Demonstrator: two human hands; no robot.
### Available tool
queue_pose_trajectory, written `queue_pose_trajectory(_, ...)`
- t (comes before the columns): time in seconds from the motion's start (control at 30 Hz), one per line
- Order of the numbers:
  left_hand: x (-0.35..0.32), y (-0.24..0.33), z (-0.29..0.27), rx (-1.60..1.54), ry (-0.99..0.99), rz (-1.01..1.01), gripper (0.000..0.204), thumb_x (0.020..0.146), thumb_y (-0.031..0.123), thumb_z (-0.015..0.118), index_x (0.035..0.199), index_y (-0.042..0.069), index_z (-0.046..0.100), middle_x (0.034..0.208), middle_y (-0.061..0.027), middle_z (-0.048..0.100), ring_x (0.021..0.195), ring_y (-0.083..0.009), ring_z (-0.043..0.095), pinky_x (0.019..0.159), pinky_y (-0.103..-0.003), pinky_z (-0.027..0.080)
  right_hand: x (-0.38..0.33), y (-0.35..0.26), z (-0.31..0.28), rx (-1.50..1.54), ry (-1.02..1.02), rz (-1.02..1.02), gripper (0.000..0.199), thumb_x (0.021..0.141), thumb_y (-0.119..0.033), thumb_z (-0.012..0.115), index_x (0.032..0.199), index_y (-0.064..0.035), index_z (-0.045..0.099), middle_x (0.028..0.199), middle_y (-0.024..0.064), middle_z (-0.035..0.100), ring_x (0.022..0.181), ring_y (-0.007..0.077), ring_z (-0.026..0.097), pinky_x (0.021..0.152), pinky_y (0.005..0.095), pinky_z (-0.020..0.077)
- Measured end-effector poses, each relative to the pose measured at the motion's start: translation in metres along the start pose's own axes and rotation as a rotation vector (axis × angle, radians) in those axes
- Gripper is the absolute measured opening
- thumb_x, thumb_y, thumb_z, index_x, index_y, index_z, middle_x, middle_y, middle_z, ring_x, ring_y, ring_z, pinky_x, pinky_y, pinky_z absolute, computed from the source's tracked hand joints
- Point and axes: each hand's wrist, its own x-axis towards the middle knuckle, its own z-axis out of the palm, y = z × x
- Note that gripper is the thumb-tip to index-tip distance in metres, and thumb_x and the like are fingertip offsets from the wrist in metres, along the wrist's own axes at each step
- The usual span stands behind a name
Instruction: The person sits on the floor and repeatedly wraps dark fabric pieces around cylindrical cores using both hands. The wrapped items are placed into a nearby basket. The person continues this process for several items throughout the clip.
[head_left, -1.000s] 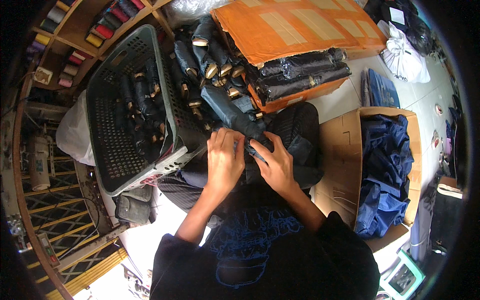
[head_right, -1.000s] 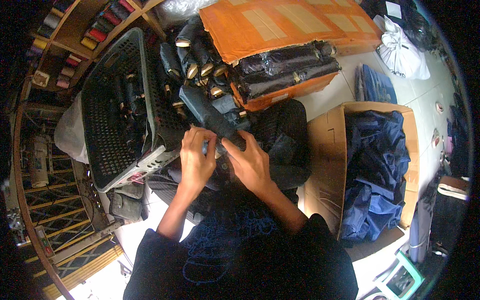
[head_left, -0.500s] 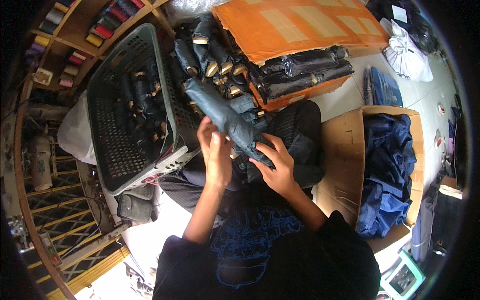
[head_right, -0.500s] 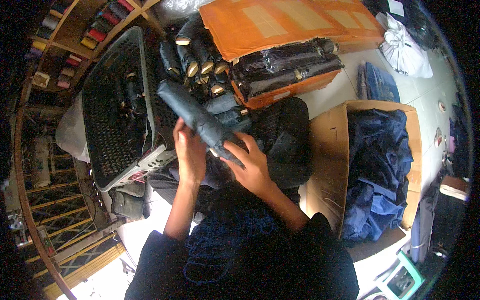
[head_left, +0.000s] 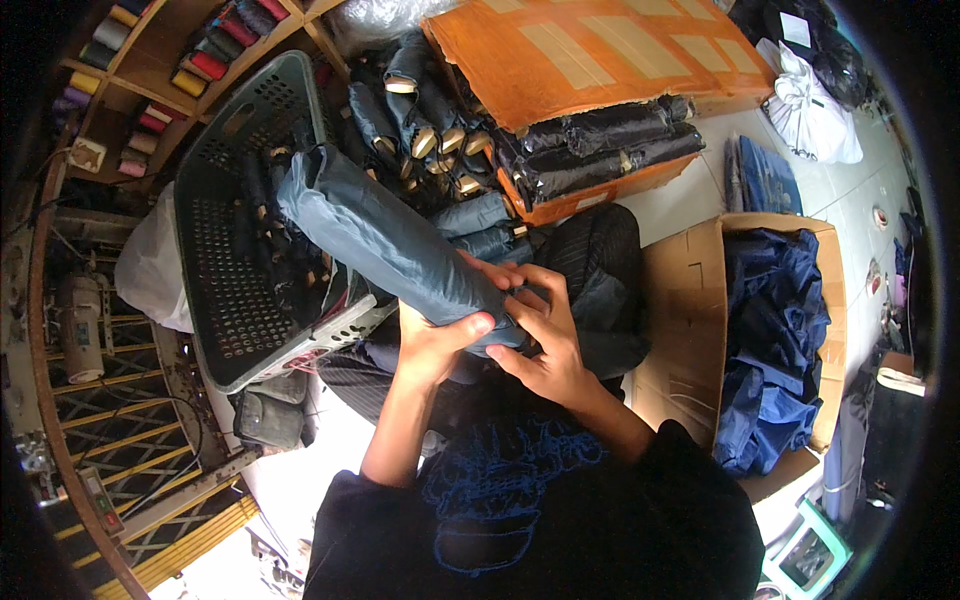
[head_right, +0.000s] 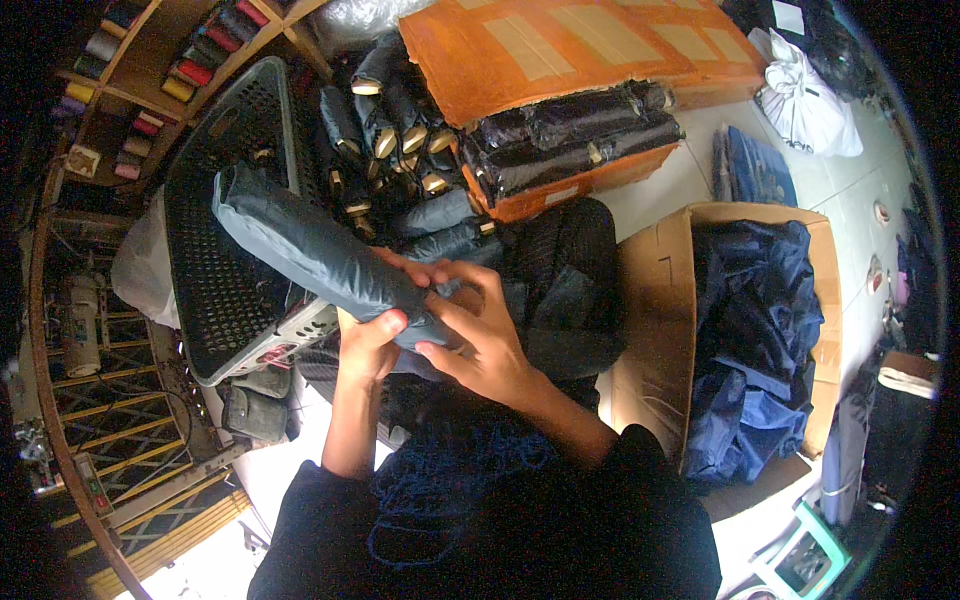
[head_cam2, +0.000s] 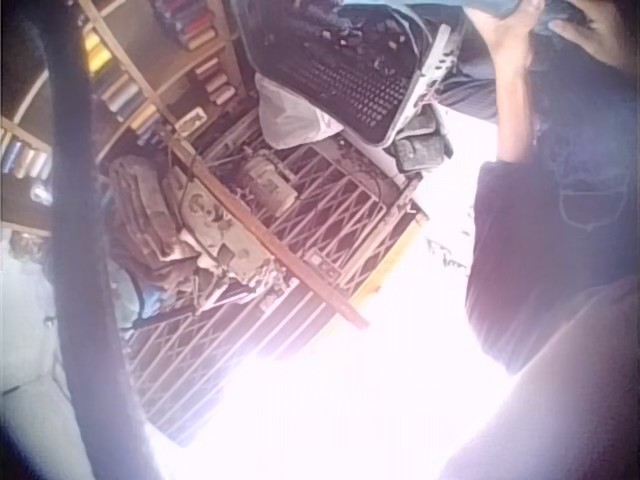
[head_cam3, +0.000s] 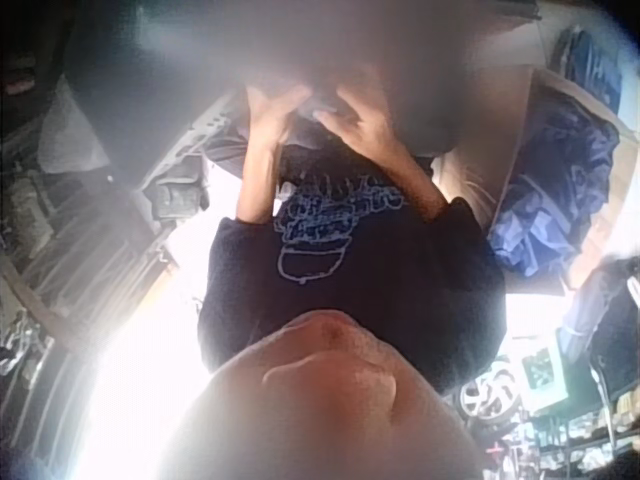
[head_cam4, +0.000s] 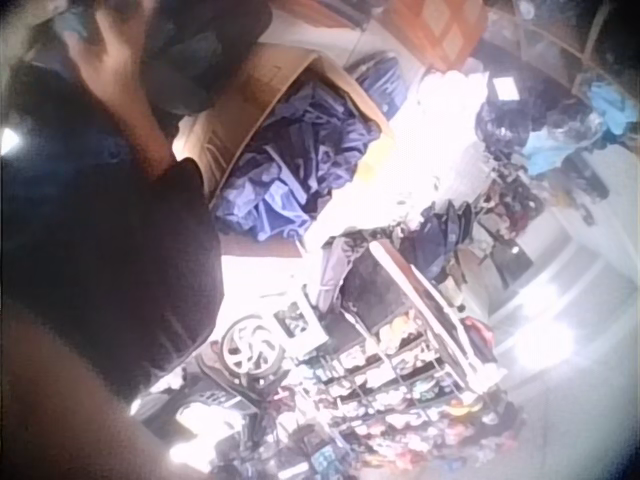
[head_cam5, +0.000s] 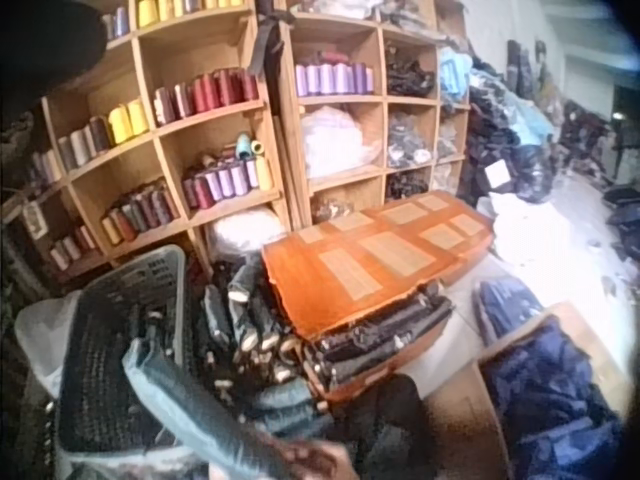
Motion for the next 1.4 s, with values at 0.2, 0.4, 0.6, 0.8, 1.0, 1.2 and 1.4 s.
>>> queue_pose_trajectory(0.2, 0.003, -0.025, -0.006, -0.137, 0.01, 0.0, 0.052, 0.073, 0.024, 0.077, 0.11, 0.0, 0.05, 0.109, -0.0174, 0.056, 0.113, -0.0331, 0.055, 0.097, -0.047, 0.044, 0.0, -0.001, -0.005, -0.054, -0.059, 0.058, 0.047, 0.082, -0.013, 0.071, 0.124, 0.0026, 0.056, 0.13, 0.0198, 0.032, 0.12, 0.0317, 0.047, 0.099, 0.0401, 0.0407)
queue_pose_trajectory(0.4, -0.004, -0.031, 0.0, -0.128, 0.067, 0.001, 0.057, 0.071, 0.031, 0.079, 0.11, 0.0, 0.05, 0.108, -0.0138, 0.051, 0.104, -0.0282, 0.056, 0.092, -0.043, 0.047, 0.0, -0.007, -0.007, 0.139, -0.046, 0.173, 0.047, 0.084, -0.016, 0.069, 0.123, 0.0065, 0.055, 0.126, 0.0187, 0.039, 0.121, 0.0297, 0.041, 0.105, 0.042, 0.0313)
queue_pose_trajectory(0.6, -0.01, -0.038, -0.006, -0.238, 0.127, 0.053, 0.07, 0.074, 0.031, 0.079, 0.126, 0.0, 0.042, 0.111, -0.0155, 0.052, 0.108, -0.0309, 0.057, 0.094, -0.046, 0.047, 0.005, -0.007, -0.008, -0.051, -0.035, 0.022, 0.057, 0.073, -0.008, 0.077, 0.125, -0.0005, 0.056, 0.121, 0.0175, 0.043, 0.109, 0.0307, 0.051, 0.094, 0.0402, 0.0425)
queue_pose_trajectory(0.8, -0.005, -0.011, 0.013, -0.117, 0.299, 0.027, 0.083, 0.082, 0.025, 0.073, 0.144, 0.002, 0.023, 0.116, -0.0123, 0.052, 0.105, -0.0272, 0.058, 0.093, -0.041, 0.047, 0.006, -0.009, 0.003, -0.355, 0.072, -0.143, 0.074, 0.057, 0.0, 0.08, 0.126, -0.0066, 0.053, 0.121, 0.0146, 0.049, 0.104, 0.0353, 0.052, 0.086, 0.0437, 0.0451)
queue_pose_trajectory(1.0, -0.002, -0.005, 0.026, -0.027, 0.365, -0.07, 0.069, 0.086, 0.028, 0.064, 0.14, 0.001, 0.031, 0.115, -0.0111, 0.052, 0.105, -0.0268, 0.057, 0.093, -0.04, 0.046, 0.008, -0.021, 0.002, -0.348, 0.044, -0.036, 0.064, 0.058, 0.001, 0.077, 0.12, -0.0095, 0.061, 0.118, 0.0132, 0.047, 0.105, 0.0335, 0.049, 0.089, 0.0425, 0.0437)
queue_pose_trajectory(1.2, -0.009, -0.01, 0.031, -0.105, 0.349, -0.098, 0.064, 0.08, 0.012, 0.064, 0.135, -0.003, 0.035, 0.111, -0.0115, 0.056, 0.103, -0.0229, 0.058, 0.092, -0.036, 0.047, 0.001, -0.016, -0.001, -0.375, 0.015, -0.061, 0.063, 0.058, -0.002, 0.077, 0.119, -0.01, 0.062, 0.125, 0.0175, 0.04, 0.11, 0.0368, 0.043, 0.093, 0.0449, 0.0403)
queue_pose_trajectory(1.4, -0.003, -0.011, 0.008, -0.2, 0.246, -0.064, 0.078, 0.071, 0.026, 0.07, 0.134, -0.003, 0.034, 0.106, -0.0131, 0.056, 0.105, -0.0279, 0.057, 0.098, -0.04, 0.042, 0.009, -0.029, -0.005, -0.258, -0.162, -0.022, 0.059, 0.068, -0.016, 0.077, 0.124, -0.0091, 0.059, 0.13, 0.0189, 0.038, 0.116, 0.0383, 0.039, 0.1, 0.0452, 0.0345)
